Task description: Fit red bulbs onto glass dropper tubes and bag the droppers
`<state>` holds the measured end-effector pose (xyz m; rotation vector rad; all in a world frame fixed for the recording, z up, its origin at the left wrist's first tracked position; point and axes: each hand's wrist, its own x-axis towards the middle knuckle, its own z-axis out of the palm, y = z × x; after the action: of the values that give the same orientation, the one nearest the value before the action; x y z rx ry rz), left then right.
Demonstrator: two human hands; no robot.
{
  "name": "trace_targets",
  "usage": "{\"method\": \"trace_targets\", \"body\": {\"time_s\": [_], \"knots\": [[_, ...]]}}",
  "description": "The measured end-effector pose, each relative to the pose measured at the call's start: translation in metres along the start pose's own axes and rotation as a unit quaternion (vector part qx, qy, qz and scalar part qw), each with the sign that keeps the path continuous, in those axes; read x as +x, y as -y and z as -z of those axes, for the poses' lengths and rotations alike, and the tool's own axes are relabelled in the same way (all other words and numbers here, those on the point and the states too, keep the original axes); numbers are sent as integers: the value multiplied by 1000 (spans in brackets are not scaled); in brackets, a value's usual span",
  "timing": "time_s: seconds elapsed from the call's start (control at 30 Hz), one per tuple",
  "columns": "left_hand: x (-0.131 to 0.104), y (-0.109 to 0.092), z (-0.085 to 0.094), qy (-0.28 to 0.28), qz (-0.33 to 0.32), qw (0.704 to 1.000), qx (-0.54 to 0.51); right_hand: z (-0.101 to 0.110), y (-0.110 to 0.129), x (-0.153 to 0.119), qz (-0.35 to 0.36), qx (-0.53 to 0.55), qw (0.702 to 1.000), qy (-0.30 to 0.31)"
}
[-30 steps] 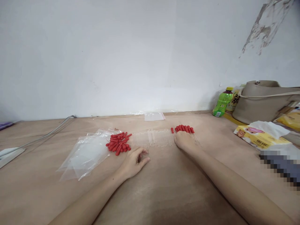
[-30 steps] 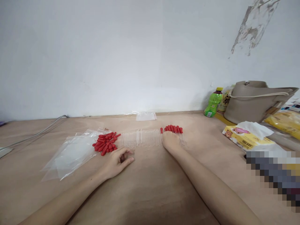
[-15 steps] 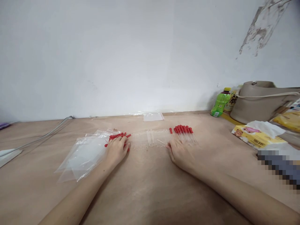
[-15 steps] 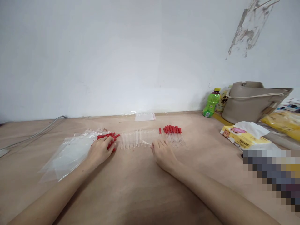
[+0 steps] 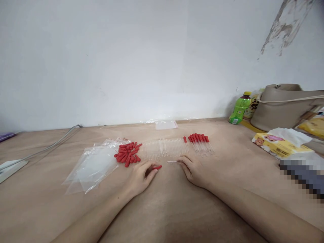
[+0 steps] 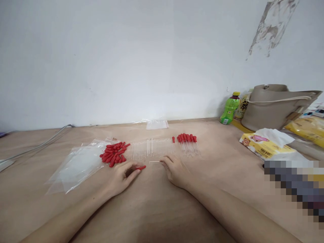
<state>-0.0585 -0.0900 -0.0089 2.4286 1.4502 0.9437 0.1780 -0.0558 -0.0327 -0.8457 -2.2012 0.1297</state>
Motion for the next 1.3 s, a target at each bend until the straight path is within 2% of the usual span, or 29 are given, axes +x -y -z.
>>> {"method": "trace_targets", "body": {"time_s": [0.1,0.23,0.43,0.57,0.67,0.87,1.2,1.3], "knots": [[-2,-5,-2,27,5,1000,2,6,6,2,-15,-9,1000,15],[4,-4,-7,10,22,1000,1,7,7,2,-32,-25,999,32],[11,-4,-15,7,22,999,-39,5,11,4,-16,-31,998,46],[10,-7,-14,0,42,995,-89,7,20,7,-22,-27,998,47],[10,-7,-17,19,57,989,-138,7,22,8,-26,-16,998,53],[10,-4,-21,43,93,961,-257,2,18,5,-22,2,998,67],[6,-4,-21,111,84,962,-236,9,4,10,14,56,990,132],[6,-8,-19,130,83,966,-209,8,1,10,27,43,990,133]]}}
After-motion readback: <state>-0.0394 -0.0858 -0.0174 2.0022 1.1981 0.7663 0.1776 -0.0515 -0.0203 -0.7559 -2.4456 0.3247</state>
